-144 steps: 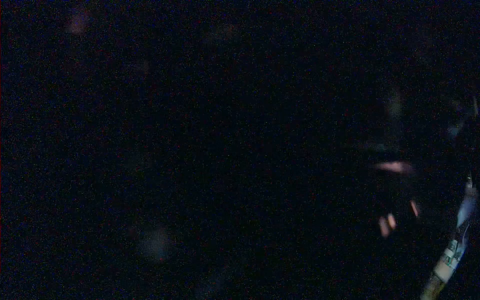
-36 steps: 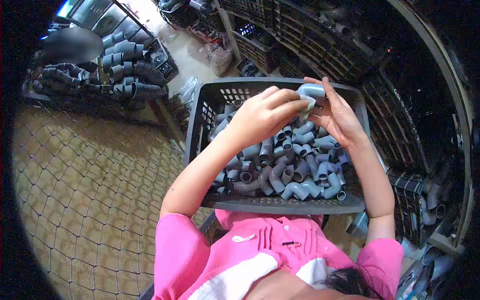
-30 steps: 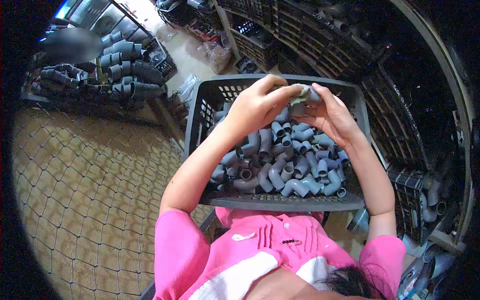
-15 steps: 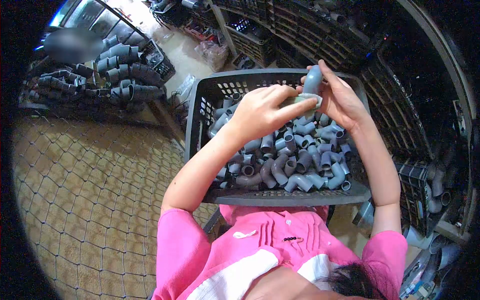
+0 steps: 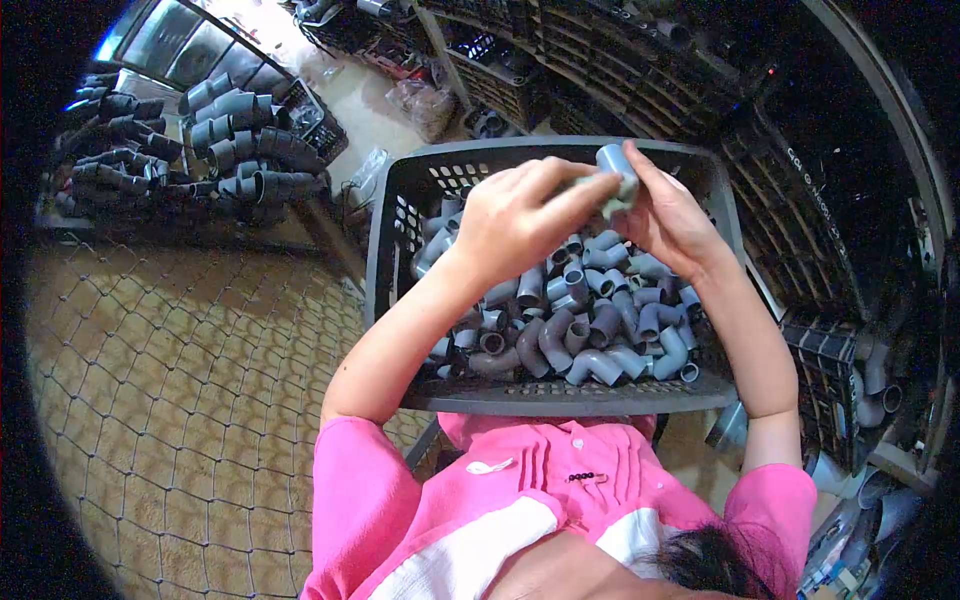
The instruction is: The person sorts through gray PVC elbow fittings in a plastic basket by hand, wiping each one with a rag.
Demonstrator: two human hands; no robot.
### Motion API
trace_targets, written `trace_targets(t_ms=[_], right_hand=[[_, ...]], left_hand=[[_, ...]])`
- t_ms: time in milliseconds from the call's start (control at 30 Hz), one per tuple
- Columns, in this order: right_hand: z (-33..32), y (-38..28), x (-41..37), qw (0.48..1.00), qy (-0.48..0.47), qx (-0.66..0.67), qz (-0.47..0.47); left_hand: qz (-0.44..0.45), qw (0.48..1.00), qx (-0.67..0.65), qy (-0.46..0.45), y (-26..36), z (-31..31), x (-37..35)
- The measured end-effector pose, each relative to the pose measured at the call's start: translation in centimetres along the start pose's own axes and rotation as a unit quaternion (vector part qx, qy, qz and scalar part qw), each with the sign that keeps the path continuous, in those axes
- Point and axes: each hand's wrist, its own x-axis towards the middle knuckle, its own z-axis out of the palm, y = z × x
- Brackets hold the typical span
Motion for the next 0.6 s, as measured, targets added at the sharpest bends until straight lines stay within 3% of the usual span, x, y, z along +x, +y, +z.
trace_targets(t_ms=[100,233,300,333,367,433,533,600], right_hand=[[-1.1,0.5,0.3,0.998,0.022,-0.051,-0.001],[-0.5,1.8,0.7,0.978,0.112,-0.168,-0.060],[-0.7,2.3,1.0,0.951,0.151,-0.251,-0.100],[-0.6,2.5,1.1,0.944,0.102,-0.267,-0.163],[-0.5,2.5,1.1,0.942,0.105,-0.270,-0.170],[-0.2,2.5,1.0,0.936,0.109,-0.279,-0.182],[-0.3,2.7,0.5,0.927,0.137,-0.308,-0.165],[-0.3,2.8,0.4,0.915,0.116,-0.327,-0.207]], left_hand=[[-0.052,0.998,-0.006,-0.033,1.5,-0.1,-0.4],[-0.032,0.995,0.010,-0.098,2.6,0.2,-0.6],[-0.093,0.993,0.017,-0.069,2.1,0.3,-0.8],[-0.133,0.989,0.024,-0.062,2.1,0.0,-0.5],[-0.156,0.987,0.013,-0.039,1.8,0.0,-0.6],[-0.157,0.986,0.008,-0.048,2.1,0.1,-0.7],[-0.084,0.996,0.005,-0.033,3.1,0.7,-0.7],[-0.111,0.993,0.018,-0.037,2.6,0.3,-0.4]])
